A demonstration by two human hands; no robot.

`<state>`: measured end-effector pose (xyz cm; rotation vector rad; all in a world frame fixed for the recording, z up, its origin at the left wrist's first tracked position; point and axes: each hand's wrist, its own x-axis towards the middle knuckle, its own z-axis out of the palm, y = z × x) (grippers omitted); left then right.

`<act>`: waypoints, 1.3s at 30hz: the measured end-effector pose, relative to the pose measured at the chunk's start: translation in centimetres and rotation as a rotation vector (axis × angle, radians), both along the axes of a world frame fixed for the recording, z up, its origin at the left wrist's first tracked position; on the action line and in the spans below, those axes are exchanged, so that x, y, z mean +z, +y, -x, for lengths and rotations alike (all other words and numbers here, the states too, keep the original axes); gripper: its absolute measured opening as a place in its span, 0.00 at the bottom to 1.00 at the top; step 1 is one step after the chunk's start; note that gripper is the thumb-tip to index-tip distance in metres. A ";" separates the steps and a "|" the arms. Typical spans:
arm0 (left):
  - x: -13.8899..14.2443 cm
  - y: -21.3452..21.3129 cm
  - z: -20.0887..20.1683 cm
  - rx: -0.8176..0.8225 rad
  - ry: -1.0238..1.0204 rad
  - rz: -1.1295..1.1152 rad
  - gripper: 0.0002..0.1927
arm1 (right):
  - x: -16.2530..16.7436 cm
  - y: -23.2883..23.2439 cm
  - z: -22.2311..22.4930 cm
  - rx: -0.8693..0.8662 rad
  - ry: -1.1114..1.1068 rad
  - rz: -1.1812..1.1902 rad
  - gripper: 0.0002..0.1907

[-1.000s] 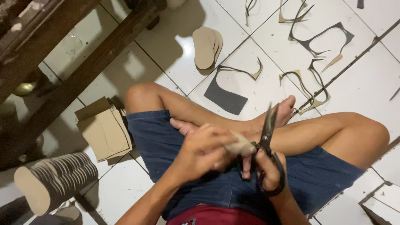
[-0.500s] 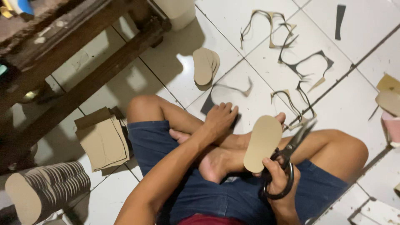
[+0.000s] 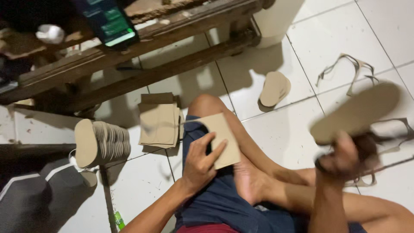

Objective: The person sits on the tiled floor cutting cardboard insole blanks with scissors, trimming each blank along a drawn outline and setting finished insoles on a growing stack beside them. They briefly reach up to touch a phone on the workbench before resuming cutting.

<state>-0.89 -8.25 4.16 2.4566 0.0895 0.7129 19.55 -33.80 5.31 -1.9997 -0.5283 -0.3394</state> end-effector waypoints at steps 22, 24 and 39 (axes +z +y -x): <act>2.2 -6.3 -3.9 -0.107 0.121 1.045 0.07 | -3.0 0.3 9.4 0.112 0.797 -0.584 0.14; 2.7 -6.9 -4.2 -0.112 0.092 1.222 0.06 | -1.7 -0.5 9.9 0.061 0.692 -0.458 0.14; 10.0 -4.5 -7.4 -0.341 0.341 1.475 0.16 | -4.1 -5.9 16.9 0.226 1.013 -0.535 0.14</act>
